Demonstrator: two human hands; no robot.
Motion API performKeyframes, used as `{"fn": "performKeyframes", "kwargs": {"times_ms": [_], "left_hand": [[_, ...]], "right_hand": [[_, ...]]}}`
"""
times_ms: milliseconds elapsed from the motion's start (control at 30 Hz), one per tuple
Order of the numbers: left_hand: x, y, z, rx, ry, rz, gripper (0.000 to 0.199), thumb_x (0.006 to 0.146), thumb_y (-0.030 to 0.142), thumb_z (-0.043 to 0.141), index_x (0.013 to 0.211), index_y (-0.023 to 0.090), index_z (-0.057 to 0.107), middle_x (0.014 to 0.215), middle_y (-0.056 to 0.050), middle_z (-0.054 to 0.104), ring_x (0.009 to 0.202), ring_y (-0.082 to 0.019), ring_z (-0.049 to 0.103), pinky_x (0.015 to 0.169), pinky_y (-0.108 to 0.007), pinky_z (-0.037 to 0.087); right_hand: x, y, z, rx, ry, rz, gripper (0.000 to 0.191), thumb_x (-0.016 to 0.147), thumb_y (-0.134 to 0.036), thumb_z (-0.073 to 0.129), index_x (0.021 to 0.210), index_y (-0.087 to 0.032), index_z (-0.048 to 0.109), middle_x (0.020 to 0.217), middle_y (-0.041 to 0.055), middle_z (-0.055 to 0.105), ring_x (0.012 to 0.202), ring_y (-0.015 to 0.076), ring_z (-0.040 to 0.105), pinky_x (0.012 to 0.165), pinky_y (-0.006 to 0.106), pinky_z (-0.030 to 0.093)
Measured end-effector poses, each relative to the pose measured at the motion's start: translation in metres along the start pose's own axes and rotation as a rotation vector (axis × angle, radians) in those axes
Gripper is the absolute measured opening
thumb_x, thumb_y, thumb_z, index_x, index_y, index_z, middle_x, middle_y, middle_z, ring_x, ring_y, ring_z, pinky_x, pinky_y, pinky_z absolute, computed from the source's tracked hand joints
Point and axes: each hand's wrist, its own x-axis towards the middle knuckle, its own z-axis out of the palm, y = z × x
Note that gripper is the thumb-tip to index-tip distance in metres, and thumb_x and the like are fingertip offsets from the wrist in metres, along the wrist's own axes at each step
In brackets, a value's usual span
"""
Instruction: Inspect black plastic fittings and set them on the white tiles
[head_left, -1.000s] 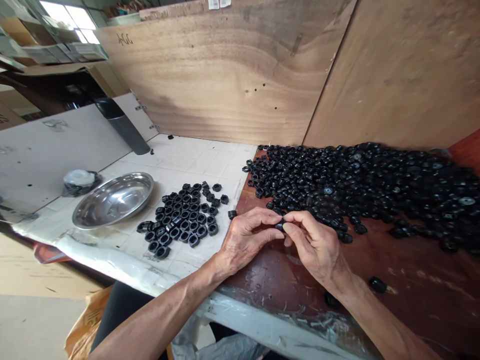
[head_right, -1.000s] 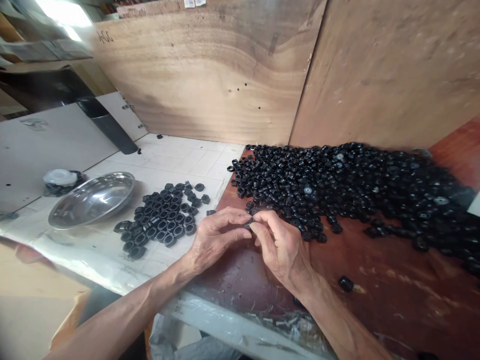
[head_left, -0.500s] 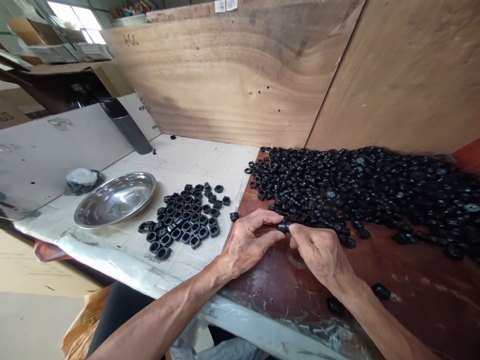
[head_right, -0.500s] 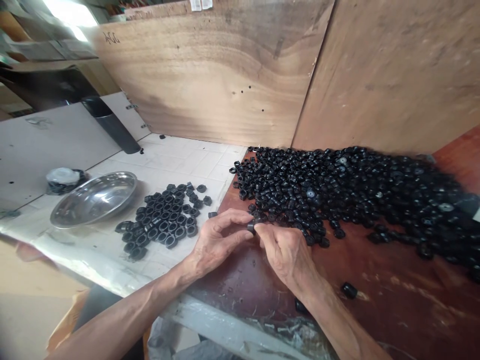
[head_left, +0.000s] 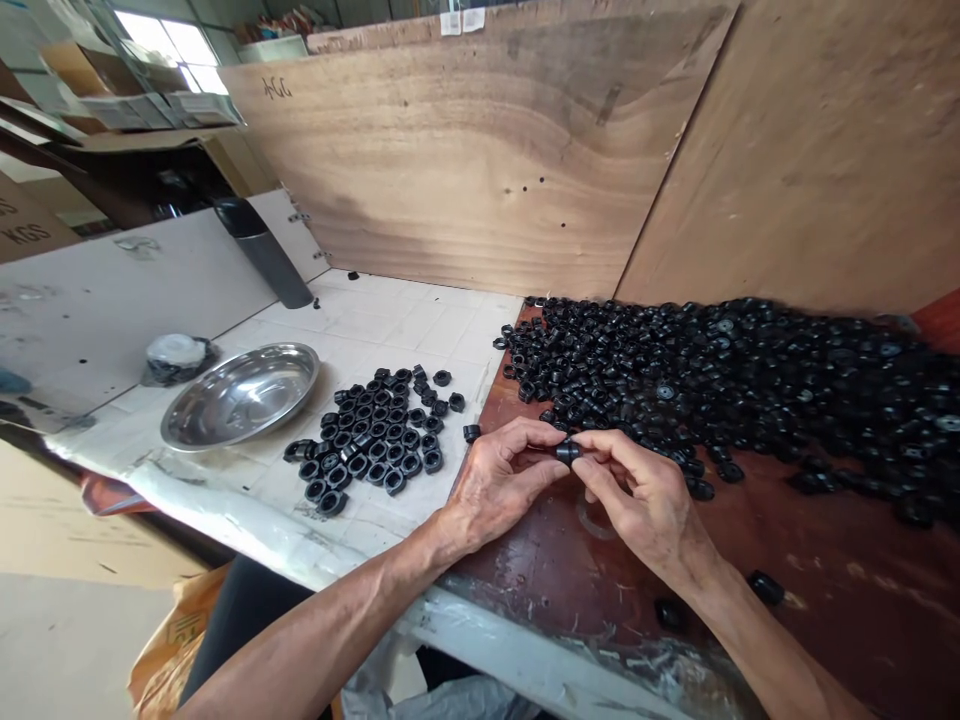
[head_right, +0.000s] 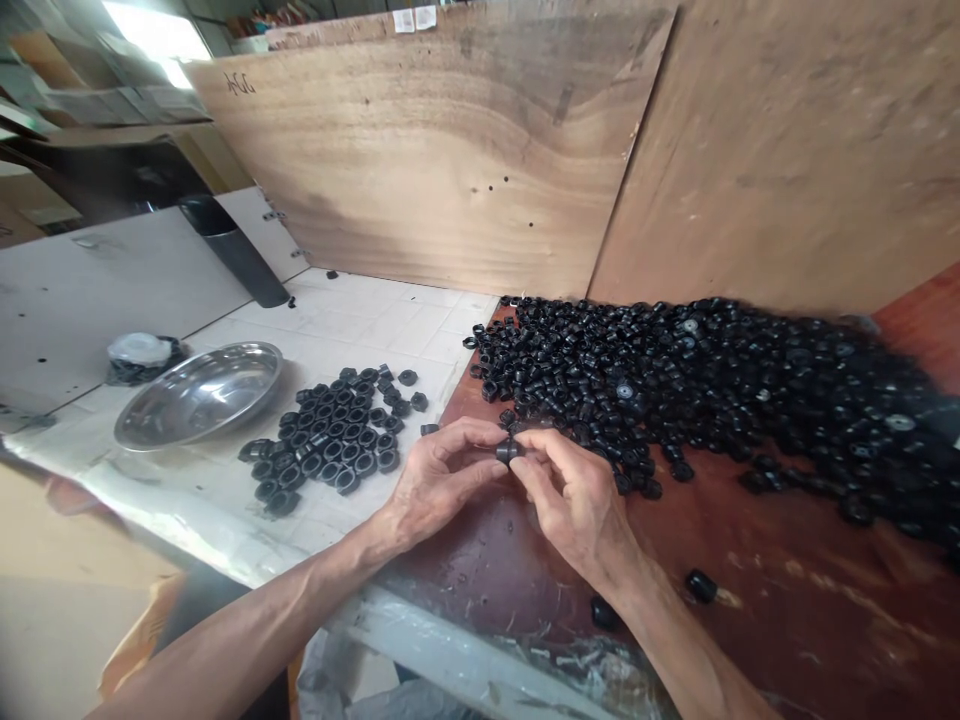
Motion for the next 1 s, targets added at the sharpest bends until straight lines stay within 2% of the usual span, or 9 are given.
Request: {"fn": "performKeyframes", "kwargs": {"times_ms": [167, 333, 400, 467, 533, 600, 767, 900, 1000], "left_hand": [[0.000, 0.004, 0.003, -0.076, 0.024, -0.111, 0.024, 0.082, 0.027, 0.078, 0.104, 0.018, 0.074, 0.108, -0.007, 0.073, 0.098, -0.021, 0.071, 0.091, -0.034, 0.059], [0.001, 0.005, 0.005, -0.150, 0.055, -0.229, 0.028, 0.078, 0.027, 0.080, 0.103, 0.017, 0.073, 0.103, -0.006, 0.075, 0.093, -0.020, 0.072, 0.091, -0.035, 0.059], [0.001, 0.004, 0.004, -0.124, 0.050, -0.198, 0.026, 0.080, 0.026, 0.079, 0.103, 0.017, 0.073, 0.103, -0.006, 0.074, 0.093, -0.020, 0.071, 0.090, -0.035, 0.059], [0.000, 0.002, 0.003, -0.056, 0.035, -0.108, 0.023, 0.083, 0.025, 0.077, 0.105, 0.018, 0.073, 0.107, -0.006, 0.073, 0.096, -0.019, 0.071, 0.091, -0.034, 0.059], [-0.001, 0.000, 0.003, 0.040, 0.009, 0.002, 0.022, 0.085, 0.024, 0.075, 0.107, 0.020, 0.073, 0.110, -0.005, 0.071, 0.101, -0.019, 0.069, 0.093, -0.033, 0.058], [-0.002, -0.001, 0.003, 0.105, -0.014, 0.072, 0.022, 0.086, 0.022, 0.074, 0.108, 0.021, 0.072, 0.110, -0.005, 0.071, 0.103, -0.019, 0.069, 0.096, -0.033, 0.057], [-0.001, -0.004, 0.003, 0.069, 0.018, 0.030, 0.022, 0.087, 0.022, 0.073, 0.110, 0.020, 0.071, 0.111, -0.006, 0.070, 0.101, -0.019, 0.070, 0.093, -0.034, 0.059], [0.000, -0.007, 0.002, 0.030, 0.052, -0.009, 0.023, 0.086, 0.021, 0.073, 0.109, 0.019, 0.071, 0.113, -0.007, 0.070, 0.101, -0.021, 0.071, 0.093, -0.037, 0.060], [0.000, -0.005, 0.002, 0.038, 0.056, 0.002, 0.023, 0.086, 0.021, 0.073, 0.109, 0.019, 0.071, 0.112, -0.007, 0.071, 0.103, -0.021, 0.071, 0.095, -0.037, 0.060]], "right_hand": [[0.001, 0.004, 0.002, 0.096, -0.007, -0.017, 0.014, 0.096, -0.033, 0.060, 0.105, -0.022, 0.064, 0.085, 0.0012, 0.071, 0.066, 0.0148, 0.069, 0.065, 0.025, 0.055], [0.002, 0.007, 0.003, -0.055, 0.081, -0.188, 0.013, 0.095, -0.025, 0.059, 0.105, -0.022, 0.066, 0.097, 0.0035, 0.070, 0.083, 0.0173, 0.068, 0.076, 0.027, 0.053], [0.002, 0.007, 0.003, -0.066, 0.068, -0.184, 0.013, 0.096, -0.026, 0.059, 0.106, -0.022, 0.066, 0.097, 0.0035, 0.070, 0.083, 0.0170, 0.068, 0.076, 0.027, 0.051], [0.002, 0.006, 0.003, -0.082, 0.026, -0.133, 0.014, 0.099, -0.031, 0.056, 0.100, -0.022, 0.066, 0.083, 0.0012, 0.069, 0.072, 0.0156, 0.065, 0.071, 0.026, 0.049], [0.002, 0.005, 0.004, -0.124, -0.010, -0.058, 0.029, 0.103, -0.038, 0.048, 0.083, -0.021, 0.063, 0.065, -0.0012, 0.062, 0.060, 0.0144, 0.059, 0.063, 0.026, 0.046], [0.001, 0.003, 0.004, -0.163, -0.013, 0.018, 0.046, 0.104, -0.045, 0.041, 0.067, -0.022, 0.054, 0.057, -0.0015, 0.055, 0.056, 0.0138, 0.054, 0.058, 0.026, 0.041], [0.000, -0.002, 0.003, -0.063, 0.007, 0.064, 0.042, 0.102, -0.050, 0.043, 0.078, -0.021, 0.060, 0.062, -0.0019, 0.057, 0.057, 0.0136, 0.054, 0.060, 0.025, 0.042], [0.000, -0.006, 0.000, -0.012, -0.033, 0.075, 0.050, 0.100, -0.052, 0.046, 0.063, -0.020, 0.056, 0.053, -0.0027, 0.049, 0.051, 0.0121, 0.047, 0.052, 0.025, 0.037], [0.001, -0.008, -0.003, 0.016, -0.005, 0.066, 0.038, 0.096, -0.048, 0.054, 0.071, -0.020, 0.058, 0.058, -0.0034, 0.052, 0.054, 0.0122, 0.049, 0.053, 0.025, 0.038]]}}
